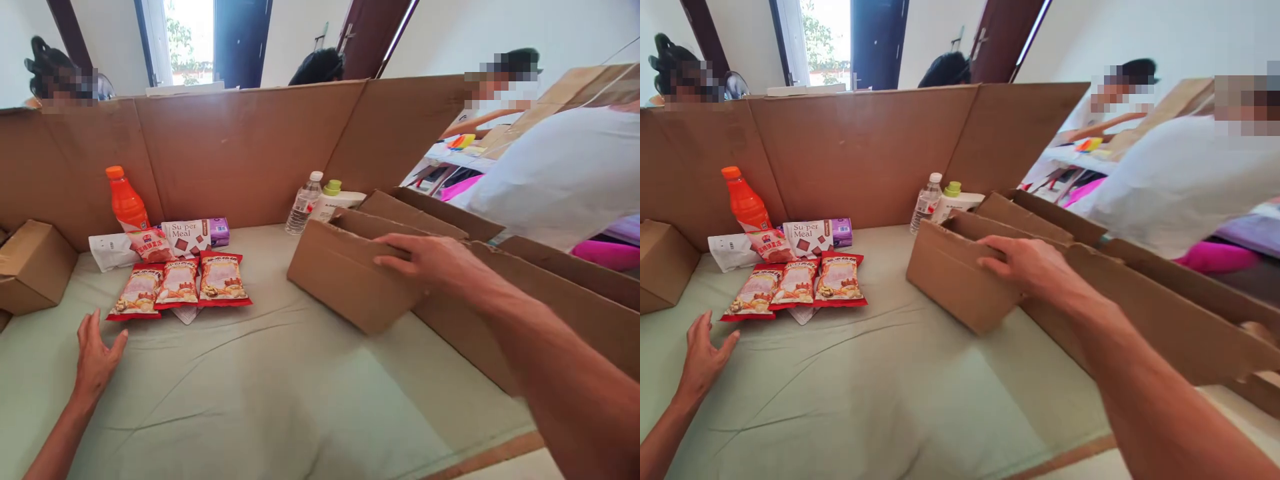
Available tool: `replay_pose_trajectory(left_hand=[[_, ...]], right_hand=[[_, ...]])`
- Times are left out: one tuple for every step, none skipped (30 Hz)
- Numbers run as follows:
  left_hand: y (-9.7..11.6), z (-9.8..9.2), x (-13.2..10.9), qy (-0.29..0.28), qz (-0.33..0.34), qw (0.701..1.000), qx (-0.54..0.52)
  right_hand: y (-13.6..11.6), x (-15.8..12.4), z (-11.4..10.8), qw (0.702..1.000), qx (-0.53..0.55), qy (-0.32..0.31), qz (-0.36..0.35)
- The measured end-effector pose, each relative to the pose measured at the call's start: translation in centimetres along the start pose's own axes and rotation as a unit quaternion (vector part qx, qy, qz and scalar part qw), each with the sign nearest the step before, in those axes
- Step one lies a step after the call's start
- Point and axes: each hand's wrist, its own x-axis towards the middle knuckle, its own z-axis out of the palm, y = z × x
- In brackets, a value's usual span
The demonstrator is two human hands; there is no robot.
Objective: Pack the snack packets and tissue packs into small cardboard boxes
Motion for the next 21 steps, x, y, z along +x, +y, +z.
replay_pose_trajectory(left_hand=[[0.4,-0.3,-0.9,-0.001,0.015,1.000,-0.005],[0.9,-0.6,-1.9,-0.006,0.034,0.999,-0.011],[1.5,-0.9,-3.0,-0.014,0.056,0.998,-0.020],[2.1,-1.2,-4.2,-0.031,0.082,0.996,-0.031],[2.8,-1.4,-5.4,-0.058,0.112,0.991,-0.047],[3.3,-1.7,-6.6,-0.093,0.142,0.983,-0.066],[3.9,-2.0,-7.7,-0.132,0.169,0.973,-0.090],[4.3,-2.4,-8.7,-0.170,0.189,0.960,-0.116],[4.6,-2.7,-9.5,-0.203,0.202,0.947,-0.144],[4.8,-3.2,-10.1,-0.224,0.206,0.937,-0.169],[4.8,-3.6,-10.5,-0.232,0.203,0.933,-0.187],[4.7,-4.0,-10.8,-0.233,0.196,0.931,-0.200],[4.5,-4.5,-11.0,-0.232,0.185,0.933,-0.205],[4.1,-4.8,-11.1,-0.229,0.175,0.936,-0.204],[3.7,-5.2,-11.1,-0.228,0.167,0.938,-0.200],[3.2,-5.4,-11.0,-0.227,0.162,0.940,-0.197],[2.7,-5.7,-10.9,-0.225,0.160,0.941,-0.196],[2.2,-5.8,-10.8,-0.222,0.161,0.941,-0.198],[1.8,-6.0,-10.6,-0.220,0.165,0.940,-0.202],[1.4,-6.0,-10.3,-0.217,0.169,0.939,-0.208],[1.0,-6.1,-10.0,-0.219,0.170,0.938,-0.209]], right_hand=[[-1.4,-1.1,-0.5,0.999,-0.021,-0.025,0.003],[-3.2,-2.1,-0.8,0.997,-0.035,-0.061,-0.013],[-5.3,-3.0,-1.0,0.993,-0.036,-0.102,-0.046],[-7.6,-3.8,-0.9,0.988,-0.036,-0.132,-0.076],[-10.0,-4.4,-0.6,0.982,-0.030,-0.155,-0.108],[-12.4,-4.8,0.0,0.976,-0.019,-0.172,-0.132],[-14.8,-5.1,0.9,0.969,-0.011,-0.195,-0.151],[-16.9,-5.2,1.9,0.962,-0.005,-0.212,-0.172],[-18.8,-5.2,3.0,0.955,-0.003,-0.228,-0.192],[-20.4,-5.1,4.2,0.946,-0.001,-0.245,-0.214],[-21.7,-5.0,5.3,0.936,0.003,-0.260,-0.237],[-22.8,-4.9,6.4,0.926,0.011,-0.276,-0.258],[-23.5,-4.8,7.4,0.916,0.021,-0.291,-0.276],[-24.1,-4.7,8.2,0.908,0.032,-0.303,-0.289],[-24.5,-4.7,8.8,0.901,0.042,-0.313,-0.297],[-24.8,-4.6,9.2,0.897,0.051,-0.320,-0.301],[-25.0,-4.6,9.4,0.895,0.056,-0.329,-0.296],[-25.2,-4.6,9.4,0.894,0.060,-0.340,-0.285],[-25.3,-4.6,9.3,0.895,0.063,-0.351,-0.269],[-25.4,-4.6,9.0,0.897,0.068,-0.359,-0.249],[-25.4,-4.6,8.6,0.900,0.080,-0.364,-0.228]])
